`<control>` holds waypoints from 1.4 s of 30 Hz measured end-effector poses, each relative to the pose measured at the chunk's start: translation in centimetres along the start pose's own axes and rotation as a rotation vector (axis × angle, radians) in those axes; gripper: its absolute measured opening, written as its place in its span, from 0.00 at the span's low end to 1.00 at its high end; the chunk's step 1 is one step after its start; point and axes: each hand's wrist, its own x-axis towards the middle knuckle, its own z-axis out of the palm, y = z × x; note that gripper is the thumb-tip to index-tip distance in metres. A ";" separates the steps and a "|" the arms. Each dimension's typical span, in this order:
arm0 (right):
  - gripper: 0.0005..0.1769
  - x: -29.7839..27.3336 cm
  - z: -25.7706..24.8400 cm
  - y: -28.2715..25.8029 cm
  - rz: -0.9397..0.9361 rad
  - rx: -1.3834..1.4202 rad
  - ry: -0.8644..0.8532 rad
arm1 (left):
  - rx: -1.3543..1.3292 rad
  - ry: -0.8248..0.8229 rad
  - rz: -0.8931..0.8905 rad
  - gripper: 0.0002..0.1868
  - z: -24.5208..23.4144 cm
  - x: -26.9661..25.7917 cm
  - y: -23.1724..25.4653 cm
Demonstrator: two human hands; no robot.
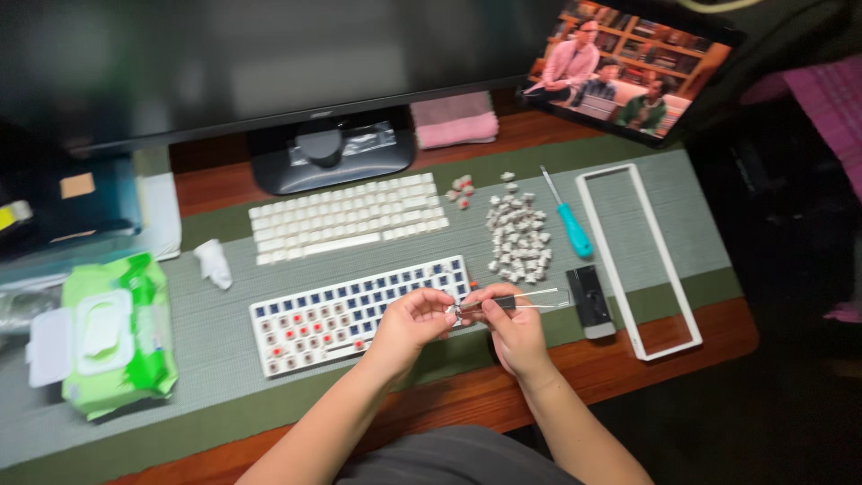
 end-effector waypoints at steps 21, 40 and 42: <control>0.11 -2.6 -8.8 -3.7 -0.169 0.037 0.280 | 1.235 -0.246 0.701 0.03 10.7 13.3 4.4; 0.12 -1.6 -8.3 -5.2 -0.097 -0.083 0.324 | 1.561 -0.397 0.889 0.20 10.6 15.7 3.1; 0.12 -1.3 -8.0 -4.9 -0.036 -0.125 0.340 | 1.456 -0.339 0.909 0.14 8.8 12.9 3.0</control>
